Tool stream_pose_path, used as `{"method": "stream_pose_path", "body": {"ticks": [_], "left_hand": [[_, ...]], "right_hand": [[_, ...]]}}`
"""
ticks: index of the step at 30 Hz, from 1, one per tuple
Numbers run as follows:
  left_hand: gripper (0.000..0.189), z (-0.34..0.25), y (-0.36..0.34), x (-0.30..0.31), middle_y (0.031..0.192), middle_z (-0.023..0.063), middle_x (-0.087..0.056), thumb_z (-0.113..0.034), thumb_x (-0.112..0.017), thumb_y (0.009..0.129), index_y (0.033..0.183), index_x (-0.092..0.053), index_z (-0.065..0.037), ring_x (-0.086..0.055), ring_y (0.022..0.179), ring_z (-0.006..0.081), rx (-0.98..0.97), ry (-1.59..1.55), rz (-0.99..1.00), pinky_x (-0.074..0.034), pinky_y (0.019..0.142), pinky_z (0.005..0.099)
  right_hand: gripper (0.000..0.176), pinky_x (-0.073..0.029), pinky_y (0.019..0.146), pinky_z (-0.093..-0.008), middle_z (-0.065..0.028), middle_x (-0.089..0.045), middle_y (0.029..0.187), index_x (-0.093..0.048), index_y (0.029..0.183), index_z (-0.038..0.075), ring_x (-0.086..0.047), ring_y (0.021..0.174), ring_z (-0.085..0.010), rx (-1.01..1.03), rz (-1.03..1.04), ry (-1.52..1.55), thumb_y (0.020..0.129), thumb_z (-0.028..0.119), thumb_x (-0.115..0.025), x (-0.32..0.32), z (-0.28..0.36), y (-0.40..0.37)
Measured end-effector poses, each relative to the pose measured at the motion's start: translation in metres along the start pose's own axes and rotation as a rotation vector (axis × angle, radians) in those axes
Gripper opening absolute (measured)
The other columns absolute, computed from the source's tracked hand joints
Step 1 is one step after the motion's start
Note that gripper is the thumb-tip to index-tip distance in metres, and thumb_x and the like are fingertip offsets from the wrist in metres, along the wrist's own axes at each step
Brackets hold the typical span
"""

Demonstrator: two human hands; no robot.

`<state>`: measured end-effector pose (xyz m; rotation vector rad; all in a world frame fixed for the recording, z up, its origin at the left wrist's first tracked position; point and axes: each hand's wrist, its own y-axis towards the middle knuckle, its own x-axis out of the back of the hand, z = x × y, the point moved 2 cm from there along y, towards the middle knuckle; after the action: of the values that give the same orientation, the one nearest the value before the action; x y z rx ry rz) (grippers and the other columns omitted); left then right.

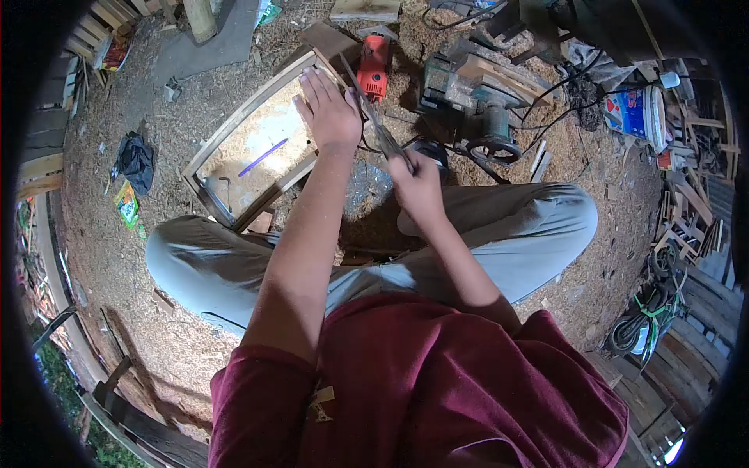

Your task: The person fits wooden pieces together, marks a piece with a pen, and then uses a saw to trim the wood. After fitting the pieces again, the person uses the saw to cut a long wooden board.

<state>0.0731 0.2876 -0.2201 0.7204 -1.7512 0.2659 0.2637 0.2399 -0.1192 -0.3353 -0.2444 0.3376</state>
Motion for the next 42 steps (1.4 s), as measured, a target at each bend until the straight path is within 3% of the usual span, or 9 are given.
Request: {"method": "stream_pose_path", "body": {"ticks": [5, 6, 13, 19, 21, 29, 33, 36, 42], "left_hand": [[0.071, 0.000, -0.001, 0.003, 0.171, 0.0202, -0.008, -0.039, -0.035, 0.108, 0.161, -0.015, 0.003, -0.005, 0.159, 0.0338, 0.006, -0.005, -0.004, -0.003, 0.126, 0.0560], [0.070, -0.001, 0.000, 0.002, 0.171, 0.0202, -0.009, -0.038, -0.034, 0.108, 0.161, -0.015, 0.003, -0.005, 0.159, 0.0337, 0.002, -0.009, -0.011, -0.004, 0.126, 0.0560], [0.068, 0.003, 0.007, -0.003, 0.172, 0.0174, -0.011, -0.038, -0.033, 0.108, 0.162, -0.017, 0.001, -0.007, 0.159, 0.0311, 0.048, -0.041, -0.003, -0.004, 0.126, 0.0549], [0.067, 0.003, 0.002, 0.007, 0.170, 0.0192, -0.015, -0.036, -0.034, 0.107, 0.161, -0.022, 0.002, -0.009, 0.159, 0.0326, 0.042, -0.198, -0.070, -0.002, 0.126, 0.0559], [0.067, 0.003, 0.000, 0.017, 0.169, 0.0210, -0.019, -0.036, -0.035, 0.107, 0.160, -0.025, 0.003, -0.012, 0.158, 0.0341, 0.023, -0.216, -0.145, -0.002, 0.125, 0.0572], [0.051, 0.026, -0.025, 0.065, 0.160, 0.0285, -0.032, -0.036, -0.071, 0.086, 0.122, -0.060, 0.000, -0.016, 0.155, 0.0456, -0.223, -0.034, 0.011, -0.017, 0.114, 0.0716], [0.036, 0.064, -0.011, 0.117, 0.129, 0.0288, -0.060, -0.015, -0.072, 0.087, 0.117, -0.058, -0.001, -0.055, 0.126, 0.0446, -0.162, -0.392, 0.159, -0.042, 0.103, 0.0537], [0.028, 0.085, 0.005, 0.149, 0.083, 0.0196, -0.067, -0.015, -0.066, 0.097, 0.117, -0.055, 0.001, -0.067, 0.074, 0.0390, 0.015, -0.436, 0.282, -0.053, 0.066, 0.0410], [0.021, 0.112, 0.052, 0.156, 0.078, 0.0113, -0.064, -0.019, -0.056, 0.106, 0.110, -0.052, 0.001, -0.068, 0.074, 0.0205, 0.224, -0.933, 0.333, -0.052, 0.067, 0.0353]], "right_hand": [[0.034, -0.028, 0.050, -0.0277, 0.0070, -0.044, 0.061, -0.052, 0.067, 0.005, -0.038, 0.056, -0.0036, -0.005, 0.020, 0.045, 0.098, 0.018, -0.058, 0.021, -0.025, -0.025], [0.035, -0.038, 0.053, -0.0347, -0.0032, -0.049, 0.056, -0.055, 0.068, -0.002, -0.042, 0.058, -0.0090, 0.018, -0.003, -0.005, 0.091, 0.023, -0.063, 0.019, -0.018, -0.018], [0.036, -0.038, 0.055, -0.0356, -0.0017, -0.051, 0.059, -0.057, 0.072, -0.002, -0.043, 0.060, -0.0093, -0.042, -0.041, 0.031, 0.092, 0.028, -0.061, 0.025, 0.025, -0.019], [0.035, -0.043, 0.062, -0.0358, -0.0082, -0.054, 0.064, -0.064, 0.090, -0.009, -0.048, 0.066, -0.0127, 0.279, -0.119, -0.064, 0.093, 0.025, -0.061, 0.080, 0.108, -0.010], [0.021, -0.032, 0.048, -0.0257, 0.0032, -0.048, 0.061, -0.060, 0.084, 0.002, -0.041, 0.051, -0.0057, 0.380, -0.071, -0.078, 0.099, 0.015, -0.056, 0.083, 0.138, -0.007], [0.018, -0.030, 0.048, -0.0253, 0.0032, -0.044, 0.060, -0.059, 0.083, 0.001, -0.037, 0.050, -0.0056, 0.297, 0.089, 0.106, 0.096, 0.012, -0.057, 0.060, 0.190, 0.009], [0.014, -0.030, 0.049, -0.0251, 0.0032, -0.044, 0.065, -0.056, 0.087, 0.003, -0.037, 0.053, -0.0051, 0.112, 0.116, 0.227, 0.096, 0.013, -0.057, 0.035, 0.186, 0.019], [0.019, -0.028, 0.051, -0.0242, 0.0067, -0.048, 0.069, -0.062, 0.090, 0.004, -0.040, 0.058, -0.0025, 0.068, 0.106, 0.237, 0.097, 0.020, -0.067, 0.016, 0.184, 0.028], [0.032, -0.034, 0.053, -0.0227, 0.0023, -0.053, 0.073, -0.060, 0.120, -0.005, -0.045, 0.059, -0.0055, -0.058, -0.043, 0.104, 0.098, 0.018, -0.066, -0.026, 0.180, 0.068]]}}
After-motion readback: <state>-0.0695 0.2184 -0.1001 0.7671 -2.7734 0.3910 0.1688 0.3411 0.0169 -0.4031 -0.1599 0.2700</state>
